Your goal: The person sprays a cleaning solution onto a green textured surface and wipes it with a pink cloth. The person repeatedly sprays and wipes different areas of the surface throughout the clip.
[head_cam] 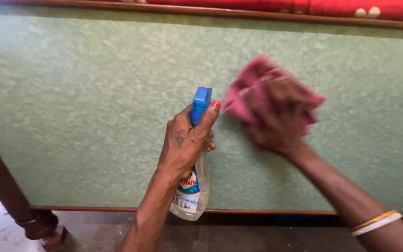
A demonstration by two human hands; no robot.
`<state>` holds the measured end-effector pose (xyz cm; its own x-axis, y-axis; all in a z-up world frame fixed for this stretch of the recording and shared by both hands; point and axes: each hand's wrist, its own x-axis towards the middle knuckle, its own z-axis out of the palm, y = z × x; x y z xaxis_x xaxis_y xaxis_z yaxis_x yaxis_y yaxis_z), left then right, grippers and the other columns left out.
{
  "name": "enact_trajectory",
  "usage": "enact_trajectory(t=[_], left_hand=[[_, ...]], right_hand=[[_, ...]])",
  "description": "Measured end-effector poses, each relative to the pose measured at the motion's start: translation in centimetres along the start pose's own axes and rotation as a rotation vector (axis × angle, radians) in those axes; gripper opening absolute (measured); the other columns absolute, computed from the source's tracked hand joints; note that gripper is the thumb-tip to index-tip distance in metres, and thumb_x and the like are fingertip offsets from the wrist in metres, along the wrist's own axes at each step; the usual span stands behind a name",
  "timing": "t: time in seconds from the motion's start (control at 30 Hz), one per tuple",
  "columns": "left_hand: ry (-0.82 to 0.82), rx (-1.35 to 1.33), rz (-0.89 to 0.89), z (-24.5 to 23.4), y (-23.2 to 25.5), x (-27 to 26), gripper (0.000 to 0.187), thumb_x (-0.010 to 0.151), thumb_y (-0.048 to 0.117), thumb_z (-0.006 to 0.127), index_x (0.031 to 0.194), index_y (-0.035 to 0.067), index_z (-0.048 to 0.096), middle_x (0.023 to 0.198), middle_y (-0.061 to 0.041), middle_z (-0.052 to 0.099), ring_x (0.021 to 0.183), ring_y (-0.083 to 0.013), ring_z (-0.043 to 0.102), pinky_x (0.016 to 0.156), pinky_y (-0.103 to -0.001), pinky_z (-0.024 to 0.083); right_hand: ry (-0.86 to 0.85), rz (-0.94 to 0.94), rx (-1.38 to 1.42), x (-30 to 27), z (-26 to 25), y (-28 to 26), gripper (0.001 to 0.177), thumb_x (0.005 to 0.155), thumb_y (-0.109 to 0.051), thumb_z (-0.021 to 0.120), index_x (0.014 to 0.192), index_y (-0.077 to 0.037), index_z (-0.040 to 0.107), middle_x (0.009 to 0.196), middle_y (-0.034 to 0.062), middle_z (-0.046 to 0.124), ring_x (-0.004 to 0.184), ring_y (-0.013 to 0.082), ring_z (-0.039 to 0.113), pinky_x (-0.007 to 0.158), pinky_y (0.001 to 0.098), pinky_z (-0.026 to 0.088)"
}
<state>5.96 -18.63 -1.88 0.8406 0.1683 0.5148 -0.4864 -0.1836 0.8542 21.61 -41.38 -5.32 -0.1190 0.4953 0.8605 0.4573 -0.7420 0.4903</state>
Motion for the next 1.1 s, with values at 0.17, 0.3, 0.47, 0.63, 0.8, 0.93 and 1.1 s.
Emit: enact_trajectory(t=[0.17, 0.3, 0.47, 0.63, 0.8, 0.93, 1.1], left_hand=[[-0.035, -0.028, 0.029, 3.5, -0.7, 0.3, 0.061, 0.083, 0.066, 0.062, 0.088, 0.006, 0.066, 0.062, -0.002, 0.060, 0.054, -0.0132, 0.065, 0.053, -0.032, 0.056], [-0.063, -0.026, 0.022, 5.3, -1.3, 0.4, 0.063, 0.083, 0.067, 0.061, 0.088, 0.005, 0.066, 0.062, -0.002, 0.060, 0.055, -0.0139, 0.066, 0.053, -0.033, 0.056], [-0.082, 0.001, 0.016, 5.7, -1.6, 0.4, 0.062, 0.084, 0.068, 0.060, 0.087, 0.006, 0.067, 0.061, -0.003, 0.060, 0.055, -0.0140, 0.067, 0.053, -0.033, 0.056], [-0.091, -0.027, 0.015, 5.0, -2.0, 0.4, 0.062, 0.084, 0.066, 0.061, 0.086, 0.004, 0.067, 0.063, -0.002, 0.059, 0.055, -0.0142, 0.066, 0.052, -0.033, 0.057], [-0.079, 0.018, 0.040, 3.5, -1.9, -0.2, 0.057, 0.086, 0.063, 0.061, 0.086, 0.007, 0.067, 0.061, -0.002, 0.058, 0.055, -0.0125, 0.063, 0.052, -0.032, 0.055], [-0.074, 0.021, -0.062, 2.8, -1.1, -0.8, 0.056, 0.087, 0.060, 0.064, 0.085, 0.004, 0.065, 0.064, -0.003, 0.058, 0.056, -0.0137, 0.057, 0.050, -0.035, 0.048], [-0.080, 0.052, -0.083, 2.8, 0.2, -1.6, 0.056, 0.085, 0.059, 0.064, 0.086, 0.003, 0.065, 0.064, -0.004, 0.060, 0.057, -0.0146, 0.066, 0.054, -0.033, 0.054]], right_hand=[[0.000, 0.288, -0.234, -7.3, -2.8, 12.0, 0.074, 0.110, -0.048, 0.055, 0.169, -0.018, 0.024, 0.166, 0.0200, 0.026, 0.153, 0.0401, 0.027, 0.125, 0.0597, 0.022], [0.095, 0.687, -0.270, -13.6, -5.0, 14.6, 0.075, 0.109, -0.051, 0.045, 0.167, -0.010, 0.023, 0.164, 0.0200, 0.025, 0.152, 0.0401, 0.024, 0.124, 0.0599, 0.020], [0.023, 0.788, -0.317, -14.8, -4.0, 11.2, 0.068, 0.116, -0.049, 0.042, 0.163, -0.003, 0.027, 0.164, 0.0294, 0.020, 0.150, 0.0448, 0.022, 0.120, 0.0651, 0.018], [-0.024, 0.501, -0.166, -11.8, 1.3, 1.6, 0.064, 0.116, -0.037, 0.048, 0.169, -0.010, 0.024, 0.171, 0.0259, 0.015, 0.160, 0.0433, 0.018, 0.130, 0.0594, 0.016], [-0.088, 0.227, 0.028, -11.3, 4.6, -11.5, 0.069, 0.101, -0.041, 0.061, 0.156, -0.005, 0.038, 0.165, 0.0284, 0.020, 0.154, 0.0479, 0.015, 0.118, 0.0671, 0.014], [-0.290, -0.081, 0.282, -13.8, 5.6, -16.5, 0.069, 0.095, -0.043, 0.063, 0.148, -0.001, 0.050, 0.161, 0.0286, 0.024, 0.151, 0.0510, 0.016, 0.117, 0.0658, 0.015], [-0.239, -0.218, 0.327, -11.9, 5.1, -12.8, 0.055, 0.088, -0.040, 0.069, 0.139, -0.021, 0.059, 0.163, 0.0105, 0.037, 0.154, 0.0371, 0.027, 0.117, 0.0561, 0.023]])
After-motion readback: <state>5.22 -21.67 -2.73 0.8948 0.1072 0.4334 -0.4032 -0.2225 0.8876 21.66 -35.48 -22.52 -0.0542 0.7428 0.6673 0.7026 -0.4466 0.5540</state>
